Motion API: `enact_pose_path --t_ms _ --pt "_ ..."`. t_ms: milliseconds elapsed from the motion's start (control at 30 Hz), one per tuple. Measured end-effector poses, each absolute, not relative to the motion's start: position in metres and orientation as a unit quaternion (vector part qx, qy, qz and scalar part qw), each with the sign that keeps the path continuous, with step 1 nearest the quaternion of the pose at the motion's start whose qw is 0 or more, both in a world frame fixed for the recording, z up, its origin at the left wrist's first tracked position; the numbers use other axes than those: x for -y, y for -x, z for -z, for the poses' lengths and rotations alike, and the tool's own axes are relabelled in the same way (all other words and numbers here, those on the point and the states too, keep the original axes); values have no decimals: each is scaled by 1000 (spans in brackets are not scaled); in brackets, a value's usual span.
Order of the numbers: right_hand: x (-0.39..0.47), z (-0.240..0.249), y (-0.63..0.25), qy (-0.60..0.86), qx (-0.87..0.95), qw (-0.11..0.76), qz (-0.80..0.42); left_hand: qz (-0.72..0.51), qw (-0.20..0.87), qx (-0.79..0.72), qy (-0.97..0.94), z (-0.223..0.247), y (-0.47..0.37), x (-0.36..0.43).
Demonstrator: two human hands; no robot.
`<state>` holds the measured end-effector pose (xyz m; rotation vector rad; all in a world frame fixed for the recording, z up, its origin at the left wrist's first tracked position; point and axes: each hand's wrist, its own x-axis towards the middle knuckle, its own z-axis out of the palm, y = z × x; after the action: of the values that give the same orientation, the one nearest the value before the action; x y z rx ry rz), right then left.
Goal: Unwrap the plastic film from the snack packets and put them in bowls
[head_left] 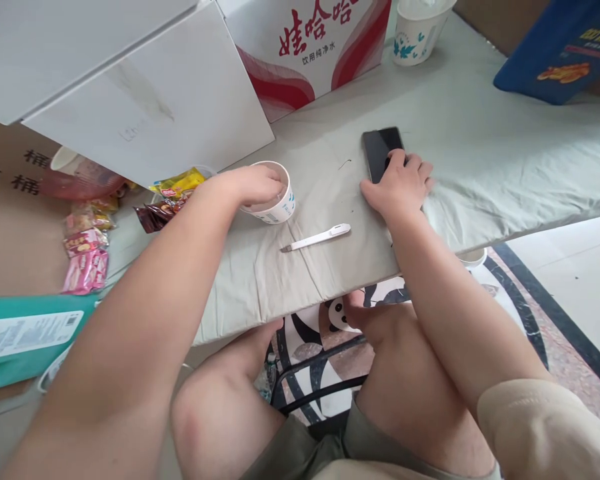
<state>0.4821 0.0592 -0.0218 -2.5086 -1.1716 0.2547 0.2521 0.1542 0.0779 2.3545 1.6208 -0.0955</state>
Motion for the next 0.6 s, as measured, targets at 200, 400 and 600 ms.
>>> enact_pose_path --t_ms 200,400,600 --pt "-56 16 -482 874 437 185 -105 -176 125 -567 -795 -110 -247 -87" --pt "-69 34 -496 865 447 211 -86 -284 241 -554 -744 -70 -217 -26" --pt "-73 49 -498 858 461 222 -49 -294 319 -585 -685 -37 -197 8"
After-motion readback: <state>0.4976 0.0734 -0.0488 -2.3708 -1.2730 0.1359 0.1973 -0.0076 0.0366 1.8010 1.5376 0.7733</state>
